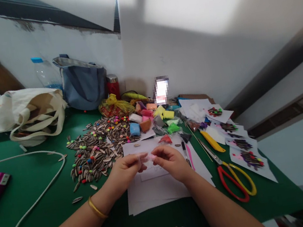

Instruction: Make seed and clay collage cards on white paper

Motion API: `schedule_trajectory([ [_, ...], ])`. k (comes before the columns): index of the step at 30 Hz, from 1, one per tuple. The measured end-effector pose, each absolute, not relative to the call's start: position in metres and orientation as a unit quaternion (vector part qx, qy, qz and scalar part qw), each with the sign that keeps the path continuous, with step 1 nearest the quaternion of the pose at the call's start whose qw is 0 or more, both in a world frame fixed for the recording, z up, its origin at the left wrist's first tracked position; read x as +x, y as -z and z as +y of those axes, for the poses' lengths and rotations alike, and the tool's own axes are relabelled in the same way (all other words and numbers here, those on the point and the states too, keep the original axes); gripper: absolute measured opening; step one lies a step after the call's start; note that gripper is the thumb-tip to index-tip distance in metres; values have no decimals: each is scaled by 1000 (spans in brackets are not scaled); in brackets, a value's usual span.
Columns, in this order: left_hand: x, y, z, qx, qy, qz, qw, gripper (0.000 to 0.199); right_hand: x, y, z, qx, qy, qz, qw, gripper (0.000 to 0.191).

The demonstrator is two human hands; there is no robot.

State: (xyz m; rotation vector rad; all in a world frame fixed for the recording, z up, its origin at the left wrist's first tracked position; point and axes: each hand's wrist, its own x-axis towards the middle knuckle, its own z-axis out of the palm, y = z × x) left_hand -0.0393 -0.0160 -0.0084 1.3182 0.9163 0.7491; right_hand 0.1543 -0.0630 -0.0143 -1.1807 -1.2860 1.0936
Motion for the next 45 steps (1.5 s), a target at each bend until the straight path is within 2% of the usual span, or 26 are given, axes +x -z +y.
schedule_trajectory([
  [5,-42,6,-15,611,-314,402,605,33,153,16,-63,-509,-443,-549,494,23],
  [15,-42,5,-14,555,-301,410,658,34,155,14,-65,-502,-412,-581,491,19],
  [28,-44,8,-12,630,-276,379,619,40,160,18,-64,-512,-373,-616,468,20],
  [34,-43,6,-11,638,-340,377,579,23,160,23,-61,-531,-312,-609,500,13],
  [40,-42,9,-11,661,-337,392,543,27,161,18,-60,-504,-252,-649,510,11],
  [45,-44,9,-9,675,-326,385,538,22,160,17,-61,-490,-286,-643,514,11],
])
